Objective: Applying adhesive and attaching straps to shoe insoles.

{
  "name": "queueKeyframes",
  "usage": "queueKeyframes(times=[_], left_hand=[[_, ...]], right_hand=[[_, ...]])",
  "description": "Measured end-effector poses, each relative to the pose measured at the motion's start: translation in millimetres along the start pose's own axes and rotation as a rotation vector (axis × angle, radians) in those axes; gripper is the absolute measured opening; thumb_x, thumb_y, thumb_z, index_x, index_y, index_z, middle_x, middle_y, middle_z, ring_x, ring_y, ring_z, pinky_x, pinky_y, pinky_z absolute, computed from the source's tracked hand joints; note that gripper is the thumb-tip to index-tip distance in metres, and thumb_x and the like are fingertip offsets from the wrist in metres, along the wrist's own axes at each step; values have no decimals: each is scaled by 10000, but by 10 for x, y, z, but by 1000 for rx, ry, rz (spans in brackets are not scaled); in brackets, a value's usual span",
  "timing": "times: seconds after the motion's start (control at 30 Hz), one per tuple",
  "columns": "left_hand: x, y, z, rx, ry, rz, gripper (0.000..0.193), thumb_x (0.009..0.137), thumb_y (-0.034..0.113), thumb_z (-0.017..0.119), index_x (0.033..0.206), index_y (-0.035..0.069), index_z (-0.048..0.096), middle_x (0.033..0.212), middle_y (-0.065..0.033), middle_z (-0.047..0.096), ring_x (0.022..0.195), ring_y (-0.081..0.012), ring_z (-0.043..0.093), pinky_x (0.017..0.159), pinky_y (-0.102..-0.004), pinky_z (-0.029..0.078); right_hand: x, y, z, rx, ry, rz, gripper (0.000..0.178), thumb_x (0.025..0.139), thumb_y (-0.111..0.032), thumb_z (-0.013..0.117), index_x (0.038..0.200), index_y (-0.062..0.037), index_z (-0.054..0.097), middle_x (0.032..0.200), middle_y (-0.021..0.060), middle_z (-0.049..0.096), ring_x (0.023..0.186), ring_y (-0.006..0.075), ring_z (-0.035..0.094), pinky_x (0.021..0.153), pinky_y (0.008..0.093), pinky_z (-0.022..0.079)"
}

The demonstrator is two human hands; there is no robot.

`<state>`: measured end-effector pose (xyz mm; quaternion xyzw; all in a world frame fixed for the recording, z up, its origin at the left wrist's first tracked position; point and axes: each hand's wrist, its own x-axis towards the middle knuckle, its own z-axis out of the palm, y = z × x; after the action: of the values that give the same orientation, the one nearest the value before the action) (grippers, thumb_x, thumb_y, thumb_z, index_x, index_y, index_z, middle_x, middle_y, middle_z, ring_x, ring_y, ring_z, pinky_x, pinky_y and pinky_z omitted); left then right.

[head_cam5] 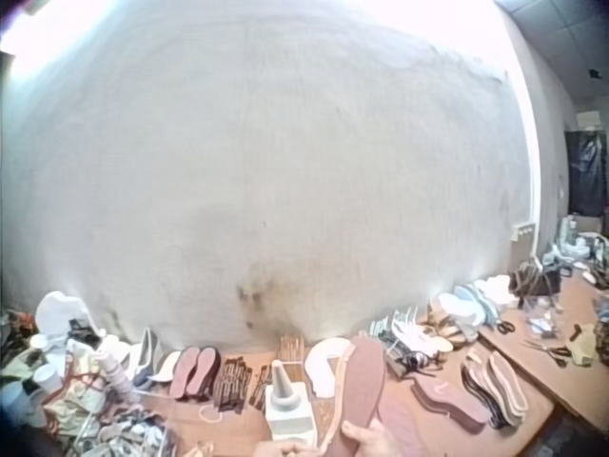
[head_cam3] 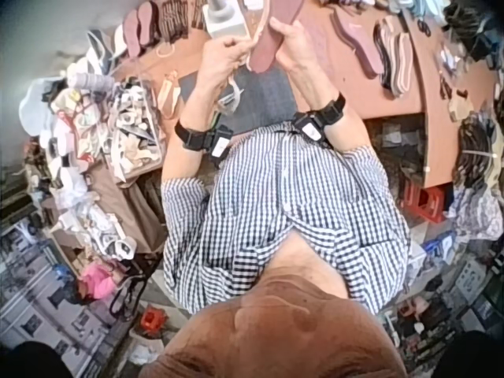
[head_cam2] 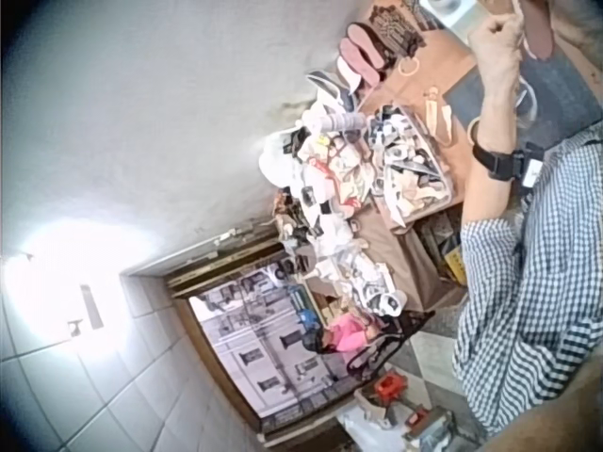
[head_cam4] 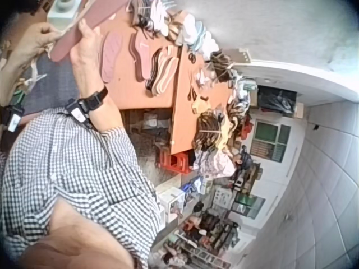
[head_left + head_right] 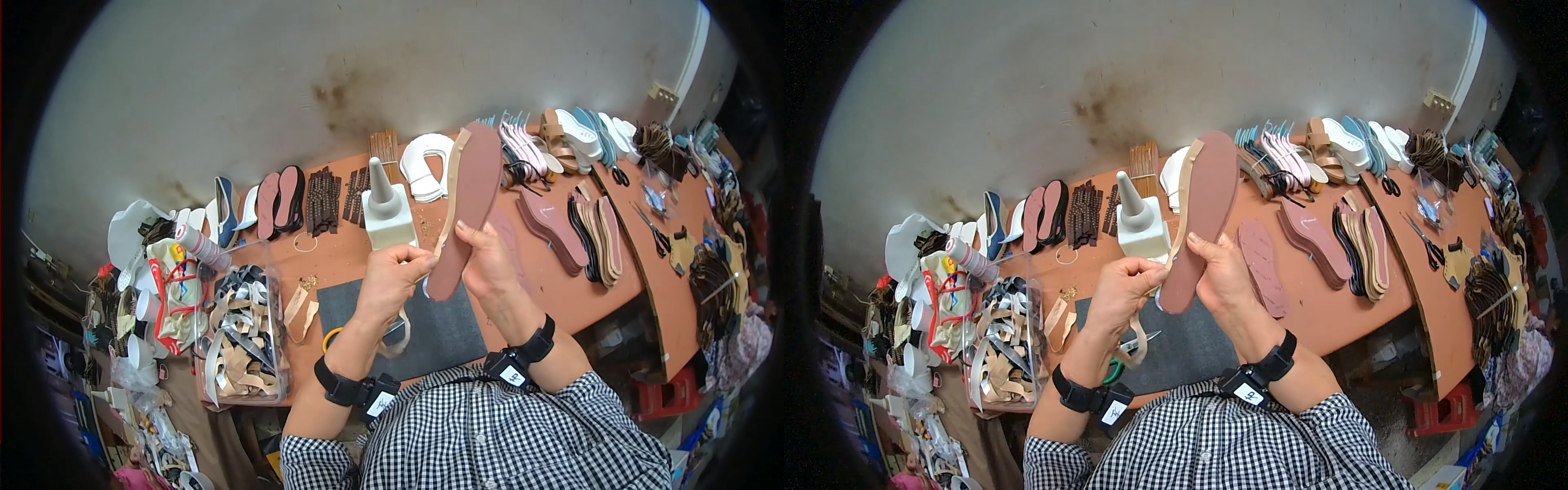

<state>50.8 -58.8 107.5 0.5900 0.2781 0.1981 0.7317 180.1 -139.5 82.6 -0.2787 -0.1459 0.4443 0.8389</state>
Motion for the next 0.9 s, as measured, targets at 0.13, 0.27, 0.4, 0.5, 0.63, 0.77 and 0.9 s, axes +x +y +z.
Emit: queueKeyframes(times=[0.13, 0.27, 0.4, 0.5, 0.63, 0.77, 0.9], left_hand=[[31, -54, 27, 77, 34, 93, 93, 778, 77, 635, 762, -10, 606, 626, 22, 536, 509, -25, 428, 437, -168, 334], [69, -92, 34, 92, 47, 98, 103, 765, 75, 639, 718, -7, 599, 642, 18, 552, 565, -48, 471, 498, -193, 385], [83, -138, 20, 145, 62, 179, 117, 762, 87, 644, 710, -7, 596, 641, 14, 551, 565, -46, 471, 493, -192, 383], [65, -120, 56, 182, 54, 206, 111, 767, 88, 645, 724, 0, 593, 650, 17, 547, 572, -40, 466, 498, -185, 376], [71, -169, 73, 101, 25, 193, 97, 783, 89, 642, 761, 7, 593, 669, 25, 540, 577, -31, 450, 500, -173, 357], [79, -126, 99, 126, 9, 159, 96, 790, 92, 637, 774, 7, 596, 671, 25, 540, 573, -31, 454, 493, -171, 355], [108, -151, 71, 101, -15, 108, 94, 799, 97, 630, 806, 9, 599, 662, 21, 539, 543, -17, 444, 451, -146, 339]], right_hand=[[-3, 9, 48, 2, 62, 4, 194, 843, -29, 509, 1032, -5, 474, 950, 78, 560, 881, 171, 558, 795, 320, 471], [-15, 17, 21, 1, 61, 21, 214, 845, -55, 522, 1046, -6, 469, 964, 86, 560, 900, 183, 557, 810, 331, 469], [-51, -103, 70, 162, -62, 160, 292, 828, -164, 593, 1050, -13, 479, 960, 87, 562, 896, 187, 557, 815, 341, 466], [-83, -170, 94, 96, -50, 129, 367, 791, -260, 651, 1033, -30, 501, 943, 71, 570, 885, 173, 558, 802, 330, 461], [-29, -88, -108, -119, -69, 205, 362, 759, -267, 687, 999, -48, 528, 921, 44, 578, 867, 144, 558, 771, 288, 457], [-56, -17, -126, -145, -89, 249, 300, 753, -185, 691, 979, -55, 542, 890, 33, 582, 827, 129, 565, 729, 257, 466], [-112, -35, -17, -157, -24, 221, 268, 763, -109, 664, 989, -43, 535, 886, 41, 578, 804, 134, 571, 707, 258, 473]])
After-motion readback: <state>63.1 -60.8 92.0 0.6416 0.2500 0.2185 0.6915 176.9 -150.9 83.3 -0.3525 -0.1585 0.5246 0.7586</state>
